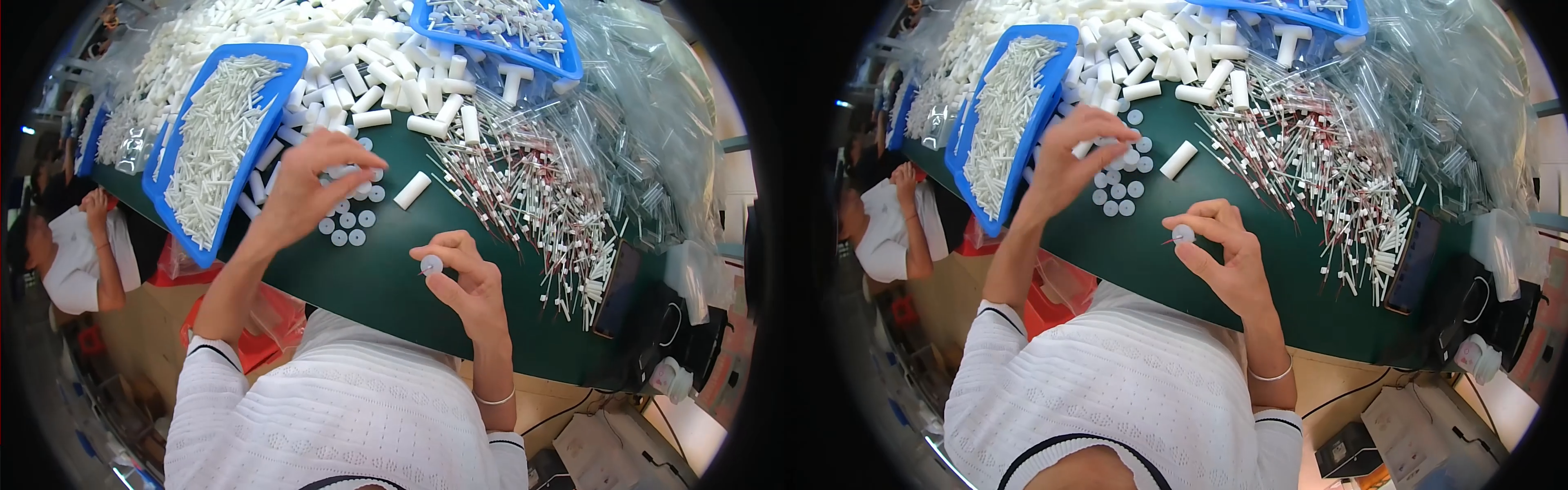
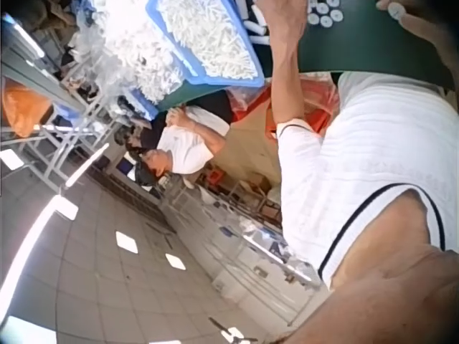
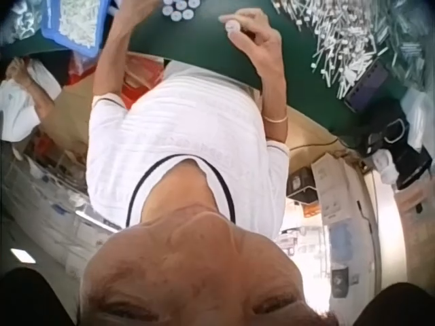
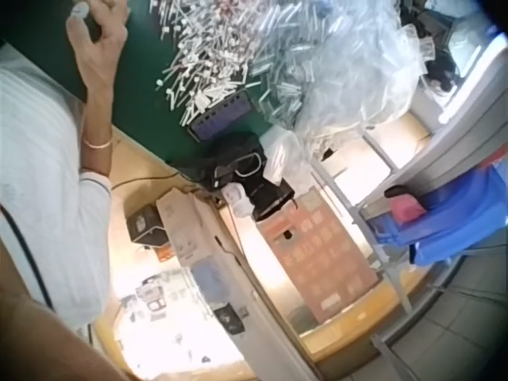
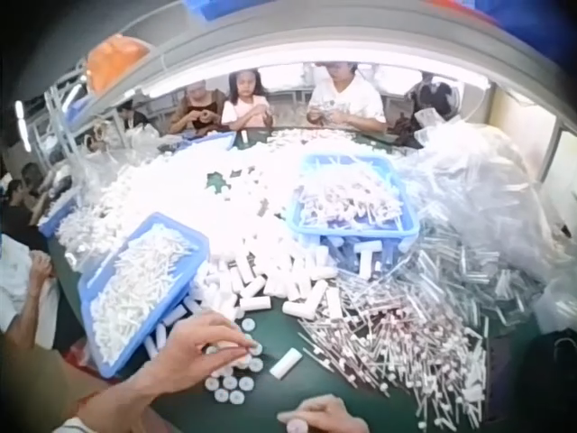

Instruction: The person assembles small white plastic components by hand on a worktable.

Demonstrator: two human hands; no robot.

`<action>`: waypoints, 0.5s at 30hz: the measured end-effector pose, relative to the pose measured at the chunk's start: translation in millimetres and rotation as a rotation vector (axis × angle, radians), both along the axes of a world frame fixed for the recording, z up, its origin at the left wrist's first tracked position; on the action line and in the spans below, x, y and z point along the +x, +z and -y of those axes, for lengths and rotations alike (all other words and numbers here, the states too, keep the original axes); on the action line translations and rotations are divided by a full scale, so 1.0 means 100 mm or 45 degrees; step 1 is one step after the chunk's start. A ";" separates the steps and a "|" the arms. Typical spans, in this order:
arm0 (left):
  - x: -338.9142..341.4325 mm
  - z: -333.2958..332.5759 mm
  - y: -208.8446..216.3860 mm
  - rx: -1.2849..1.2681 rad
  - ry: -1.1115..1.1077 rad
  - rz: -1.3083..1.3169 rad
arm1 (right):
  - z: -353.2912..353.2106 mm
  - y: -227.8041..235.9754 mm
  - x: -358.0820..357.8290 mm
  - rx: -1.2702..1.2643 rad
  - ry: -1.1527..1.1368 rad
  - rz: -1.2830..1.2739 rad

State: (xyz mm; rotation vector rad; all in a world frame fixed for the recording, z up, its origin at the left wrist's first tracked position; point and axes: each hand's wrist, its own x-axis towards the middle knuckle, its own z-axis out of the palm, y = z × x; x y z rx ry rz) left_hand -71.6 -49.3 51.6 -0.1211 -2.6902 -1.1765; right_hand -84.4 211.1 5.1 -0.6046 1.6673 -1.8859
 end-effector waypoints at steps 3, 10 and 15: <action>-0.19 0.36 0.24 -0.850 0.247 -0.269 | -0.08 0.09 -0.02 0.179 -0.053 -0.145; -0.29 1.04 0.44 -0.895 0.451 -0.211 | -0.01 0.06 0.03 -0.077 -0.164 0.241; -0.35 1.19 0.28 -0.887 0.393 0.088 | -0.02 0.01 0.04 -0.035 -0.201 0.198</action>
